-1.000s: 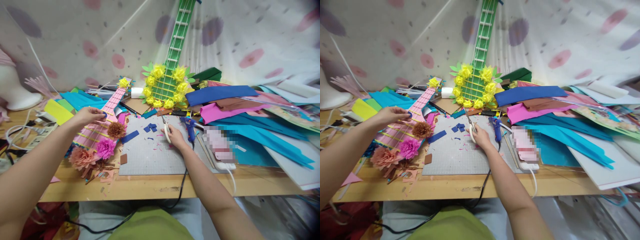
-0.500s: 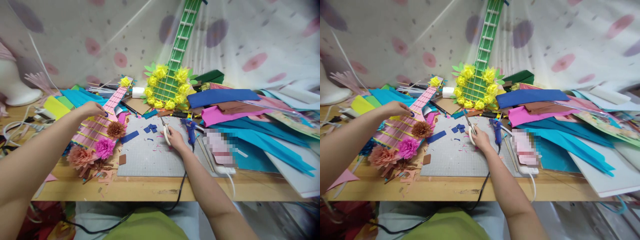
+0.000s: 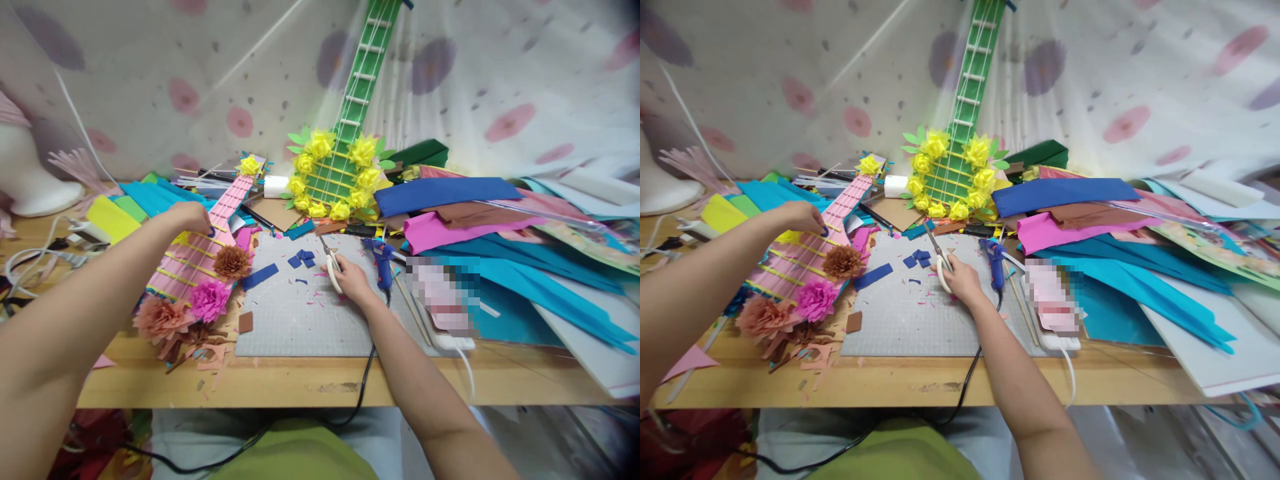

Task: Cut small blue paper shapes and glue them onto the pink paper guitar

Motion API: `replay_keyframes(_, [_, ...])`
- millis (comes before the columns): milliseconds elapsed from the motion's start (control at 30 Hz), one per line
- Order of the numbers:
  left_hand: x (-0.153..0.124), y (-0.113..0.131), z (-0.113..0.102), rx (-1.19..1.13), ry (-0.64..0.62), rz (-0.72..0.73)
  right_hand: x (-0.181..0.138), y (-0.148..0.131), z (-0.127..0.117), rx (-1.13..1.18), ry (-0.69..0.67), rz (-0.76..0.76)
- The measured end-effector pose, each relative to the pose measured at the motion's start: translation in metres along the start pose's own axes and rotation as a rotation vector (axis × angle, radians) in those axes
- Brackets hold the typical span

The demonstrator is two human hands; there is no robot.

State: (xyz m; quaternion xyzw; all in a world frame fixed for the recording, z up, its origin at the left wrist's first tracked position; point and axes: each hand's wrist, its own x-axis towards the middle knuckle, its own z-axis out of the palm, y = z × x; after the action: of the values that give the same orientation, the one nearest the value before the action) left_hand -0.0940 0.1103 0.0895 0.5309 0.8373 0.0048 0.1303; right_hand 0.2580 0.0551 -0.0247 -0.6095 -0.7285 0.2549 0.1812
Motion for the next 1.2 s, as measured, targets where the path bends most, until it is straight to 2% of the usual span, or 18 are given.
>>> replay_keyframes(133, [0.003,-0.008,0.007,-0.088,0.067,0.101,0.0,0.0,0.0,-0.006,0.001,-0.007])
replay_keyframes(333, [0.001,-0.017,0.01,0.21,0.145,0.305,0.001,0.003,0.002,-0.005,0.018,-0.016])
replay_keyframes(433, [0.0,-0.017,0.008,0.206,0.193,0.328,0.001,0.003,0.002,0.02,0.021,-0.008])
replay_keyframes(533, [-0.009,-0.009,0.004,0.203,0.242,0.383,0.002,0.004,0.002,0.053,0.043,0.011])
replay_keyframes(633, [-0.03,0.015,0.008,0.153,0.335,0.442,0.003,0.006,0.002,0.06,0.088,0.041])
replay_keyframes(733, [-0.058,0.05,0.03,0.06,0.354,0.525,0.004,0.007,0.001,0.078,0.127,0.067])
replay_keyframes(900, [-0.091,0.099,0.095,-0.002,0.154,0.621,0.004,0.005,0.001,0.068,0.129,0.07])
replay_keyframes(1033, [-0.095,0.111,0.129,0.017,0.09,0.535,0.002,0.002,-0.001,0.031,0.104,0.074])
replay_keyframes(1200, [-0.088,0.108,0.138,-0.106,0.092,0.427,0.001,0.0,-0.002,0.015,0.08,0.073])
